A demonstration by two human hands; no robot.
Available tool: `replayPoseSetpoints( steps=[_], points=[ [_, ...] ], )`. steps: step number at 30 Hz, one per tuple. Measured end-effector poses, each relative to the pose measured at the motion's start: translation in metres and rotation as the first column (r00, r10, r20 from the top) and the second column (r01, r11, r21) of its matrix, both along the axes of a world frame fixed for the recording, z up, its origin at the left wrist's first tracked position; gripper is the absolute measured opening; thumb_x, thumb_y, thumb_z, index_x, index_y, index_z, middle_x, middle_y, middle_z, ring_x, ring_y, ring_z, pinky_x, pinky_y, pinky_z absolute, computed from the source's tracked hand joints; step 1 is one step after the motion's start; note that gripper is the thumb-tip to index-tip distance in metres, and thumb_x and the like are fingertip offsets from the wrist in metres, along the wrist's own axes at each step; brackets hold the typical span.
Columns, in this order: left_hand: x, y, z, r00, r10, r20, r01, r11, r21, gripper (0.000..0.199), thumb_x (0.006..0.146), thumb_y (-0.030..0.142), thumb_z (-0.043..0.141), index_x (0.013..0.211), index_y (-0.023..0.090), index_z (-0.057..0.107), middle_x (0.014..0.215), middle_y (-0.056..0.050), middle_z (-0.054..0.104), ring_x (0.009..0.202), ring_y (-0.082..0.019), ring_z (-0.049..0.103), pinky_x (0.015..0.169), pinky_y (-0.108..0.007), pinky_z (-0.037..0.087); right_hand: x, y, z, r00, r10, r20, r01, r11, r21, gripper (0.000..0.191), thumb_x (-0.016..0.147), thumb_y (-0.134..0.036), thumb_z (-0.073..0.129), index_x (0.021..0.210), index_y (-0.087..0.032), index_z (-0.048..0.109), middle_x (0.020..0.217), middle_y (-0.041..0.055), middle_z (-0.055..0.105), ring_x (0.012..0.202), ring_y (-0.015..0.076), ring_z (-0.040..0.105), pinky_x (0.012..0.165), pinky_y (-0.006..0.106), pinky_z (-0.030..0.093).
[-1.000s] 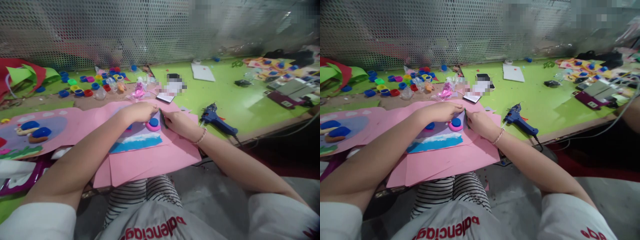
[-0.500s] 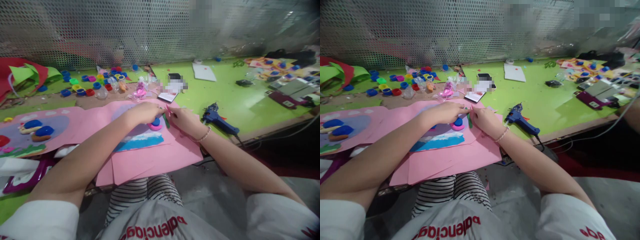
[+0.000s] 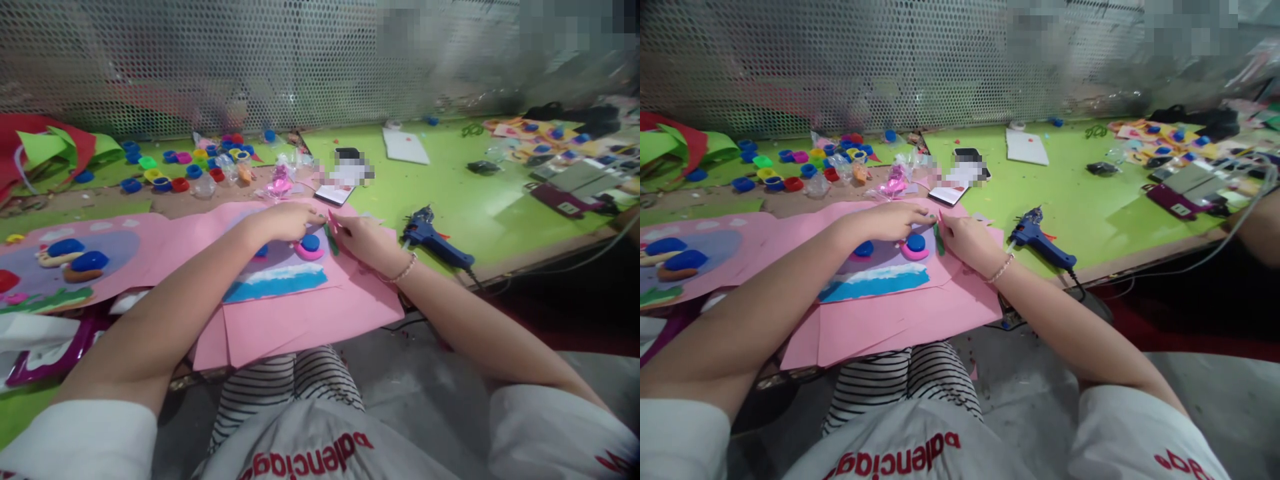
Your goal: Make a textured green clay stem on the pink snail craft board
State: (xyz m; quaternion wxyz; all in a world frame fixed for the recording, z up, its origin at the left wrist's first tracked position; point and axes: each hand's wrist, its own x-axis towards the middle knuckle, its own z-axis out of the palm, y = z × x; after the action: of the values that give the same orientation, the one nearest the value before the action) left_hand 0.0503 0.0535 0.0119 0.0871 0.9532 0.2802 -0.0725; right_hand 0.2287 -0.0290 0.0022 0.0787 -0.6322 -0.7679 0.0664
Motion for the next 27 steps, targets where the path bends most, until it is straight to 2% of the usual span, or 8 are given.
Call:
replayPoseSetpoints(
  steps=[5, 11, 14, 17, 24, 27],
  points=[
    [0.002, -0.003, 0.001, 1.000, -0.002, -0.002, 0.002, 1.000, 0.011, 0.062, 0.077, 0.007, 0.040, 0.134, 0.026, 0.052, 0.130, -0.006, 0.057, 0.113, -0.020, 0.054, 0.091, -0.026, 0.040, 0.002, 0.001, -0.005, 0.995, 0.077, 0.056, -0.077, 0.997, -0.006, 0.035, 0.091, -0.017, 0.038, 0.113, -0.013, 0.064, 0.089, 0.0117, 0.071, 0.068, 0.0164, 0.058, 0.060, 0.028, 0.033],
    [-0.001, -0.001, 0.003, 1.000, 0.018, 0.008, -0.018, 1.000, -0.006, 0.067, 0.076, 0.007, 0.039, 0.140, 0.026, 0.044, 0.148, 0.000, 0.043, 0.129, -0.016, 0.043, 0.103, -0.023, 0.032, 0.005, 0.001, -0.005, 0.997, 0.053, 0.063, -0.055, 0.998, 0.026, 0.034, 0.092, -0.019, 0.037, 0.110, -0.013, 0.066, 0.083, 0.0109, 0.071, 0.065, 0.0156, 0.056, 0.060, 0.028, 0.032],
    [0.001, -0.003, 0.003, 1.000, 0.004, 0.005, -0.004, 1.000, -0.004, 0.061, 0.078, 0.009, 0.039, 0.136, 0.027, 0.050, 0.139, -0.003, 0.052, 0.122, -0.018, 0.049, 0.099, -0.025, 0.036, 0.004, 0.001, -0.003, 0.996, 0.050, 0.071, -0.052, 0.998, 0.023, 0.033, 0.092, -0.018, 0.038, 0.102, -0.012, 0.068, 0.082, 0.0106, 0.070, 0.064, 0.0151, 0.055, 0.061, 0.027, 0.032],
    [0.002, -0.005, 0.003, 1.000, 0.005, 0.004, -0.005, 1.000, -0.008, 0.055, 0.080, 0.012, 0.041, 0.132, 0.027, 0.054, 0.132, -0.005, 0.058, 0.116, -0.020, 0.054, 0.096, -0.028, 0.039, 0.003, -0.001, -0.003, 0.998, 0.055, 0.035, -0.056, 0.998, 0.028, 0.033, 0.092, -0.019, 0.037, 0.102, -0.012, 0.068, 0.079, 0.0100, 0.069, 0.063, 0.0146, 0.053, 0.060, 0.027, 0.033],
    [-0.007, 0.008, -0.001, 0.997, 0.074, 0.024, -0.072, 0.995, -0.069, 0.062, 0.079, 0.009, 0.036, 0.139, 0.021, 0.045, 0.151, -0.002, 0.040, 0.134, -0.015, 0.039, 0.108, -0.024, 0.029, 0.002, -0.003, -0.003, 0.993, 0.115, 0.031, -0.115, 0.993, 0.004, 0.036, 0.088, -0.015, 0.039, 0.112, -0.014, 0.066, 0.077, 0.0080, 0.069, 0.060, 0.0134, 0.050, 0.058, 0.027, 0.030],
    [-0.009, 0.012, -0.002, 0.997, 0.075, 0.015, -0.073, 0.992, -0.106, 0.061, 0.079, 0.009, 0.036, 0.138, 0.020, 0.047, 0.151, -0.002, 0.040, 0.135, -0.014, 0.038, 0.111, -0.024, 0.026, 0.000, -0.004, -0.003, 0.989, 0.136, 0.054, -0.136, 0.991, 0.001, 0.034, 0.087, -0.015, 0.040, 0.109, -0.012, 0.065, 0.077, 0.0080, 0.068, 0.059, 0.0124, 0.047, 0.056, 0.027, 0.029]
  ],
)
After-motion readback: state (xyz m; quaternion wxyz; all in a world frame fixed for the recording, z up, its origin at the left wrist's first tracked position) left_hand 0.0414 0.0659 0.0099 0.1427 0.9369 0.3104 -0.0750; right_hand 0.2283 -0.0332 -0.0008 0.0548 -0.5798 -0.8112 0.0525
